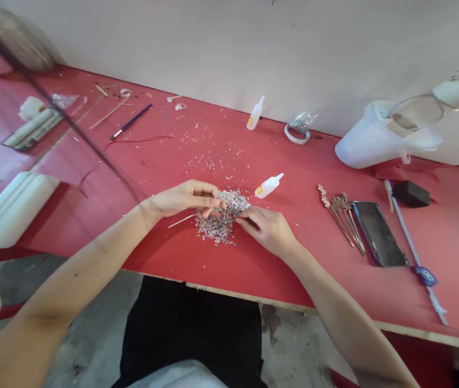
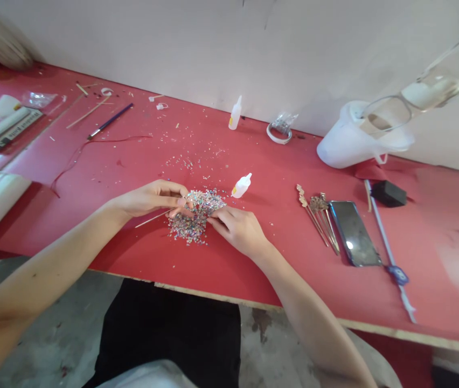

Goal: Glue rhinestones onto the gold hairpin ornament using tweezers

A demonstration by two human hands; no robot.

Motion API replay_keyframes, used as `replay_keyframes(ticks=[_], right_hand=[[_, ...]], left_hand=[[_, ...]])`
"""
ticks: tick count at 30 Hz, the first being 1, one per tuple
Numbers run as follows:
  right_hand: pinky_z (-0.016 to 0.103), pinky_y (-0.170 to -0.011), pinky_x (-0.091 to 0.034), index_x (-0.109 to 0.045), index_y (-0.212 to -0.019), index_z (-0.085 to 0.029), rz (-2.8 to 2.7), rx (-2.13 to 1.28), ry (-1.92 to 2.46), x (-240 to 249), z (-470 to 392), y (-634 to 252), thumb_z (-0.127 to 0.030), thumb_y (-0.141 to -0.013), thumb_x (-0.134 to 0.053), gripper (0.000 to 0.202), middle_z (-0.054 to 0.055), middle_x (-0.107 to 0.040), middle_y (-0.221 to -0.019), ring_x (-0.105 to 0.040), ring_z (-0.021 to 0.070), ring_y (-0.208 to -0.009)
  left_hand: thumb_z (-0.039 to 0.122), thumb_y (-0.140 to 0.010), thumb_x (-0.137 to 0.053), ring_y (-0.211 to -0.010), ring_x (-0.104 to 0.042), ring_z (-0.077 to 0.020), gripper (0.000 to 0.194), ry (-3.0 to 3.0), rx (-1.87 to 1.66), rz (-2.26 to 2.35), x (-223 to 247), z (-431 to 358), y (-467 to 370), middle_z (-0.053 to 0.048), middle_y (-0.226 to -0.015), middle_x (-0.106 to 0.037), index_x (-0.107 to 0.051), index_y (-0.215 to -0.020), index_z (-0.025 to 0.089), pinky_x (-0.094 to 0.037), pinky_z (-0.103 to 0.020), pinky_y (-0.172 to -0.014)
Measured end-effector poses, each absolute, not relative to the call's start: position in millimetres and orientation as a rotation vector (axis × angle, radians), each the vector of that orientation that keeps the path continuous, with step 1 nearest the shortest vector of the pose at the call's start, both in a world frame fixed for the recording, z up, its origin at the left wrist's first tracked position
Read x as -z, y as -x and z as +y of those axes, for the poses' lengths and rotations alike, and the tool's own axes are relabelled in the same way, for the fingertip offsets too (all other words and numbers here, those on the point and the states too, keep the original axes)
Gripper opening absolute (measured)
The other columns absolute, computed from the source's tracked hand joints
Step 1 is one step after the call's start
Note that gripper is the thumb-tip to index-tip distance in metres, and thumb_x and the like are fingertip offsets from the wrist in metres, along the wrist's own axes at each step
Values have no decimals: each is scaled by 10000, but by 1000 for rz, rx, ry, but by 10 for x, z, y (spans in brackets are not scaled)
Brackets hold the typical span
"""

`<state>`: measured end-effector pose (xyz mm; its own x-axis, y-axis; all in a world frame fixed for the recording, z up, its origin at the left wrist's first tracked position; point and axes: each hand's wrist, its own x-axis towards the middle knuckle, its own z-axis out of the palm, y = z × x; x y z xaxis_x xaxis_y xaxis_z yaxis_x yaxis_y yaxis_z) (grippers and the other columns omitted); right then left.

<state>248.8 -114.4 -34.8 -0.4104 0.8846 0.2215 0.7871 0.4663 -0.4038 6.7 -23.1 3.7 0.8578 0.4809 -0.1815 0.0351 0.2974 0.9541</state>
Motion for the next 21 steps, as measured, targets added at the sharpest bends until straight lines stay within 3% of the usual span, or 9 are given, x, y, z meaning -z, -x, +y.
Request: replay_keyframes(ticks=[9, 16, 21], right_hand=[[265, -629, -448, -682, -904, -229, -2391, -411, 1339, 345, -1146, -2525, -367, -963, -467, 262, 29, -721, -810, -649, 150, -704], [268, -603, -437, -671, -875, -227, -2276, -442, 1397, 343, -1106, -2588, -354, -958, -468, 253, 22, -671, -710, -605, 147, -638], [275, -661, -471, -685, -933, -241, -2321, -477, 1325, 361, -1113, -2574, -346, -946, -497, 216, 28, -723, -836, -653, 157, -722]], left_hand=[[282, -863, -649, -520, -518, -61, 177, -1241, -333, 427, -11, -296, -125, 43, -549, -569, -612, -757, 146, -508, -359, -936], [294, -867, -652, -540, -530, -74, 156, -1219, -244, 352, 3, -298, -107, 38, -560, -568, -638, -814, 148, -510, -401, -957], [298, -866, -652, -535, -526, -74, 166, -1210, -293, 371, 4, -274, -90, 43, -542, -553, -625, -790, 154, -525, -394, -932]])
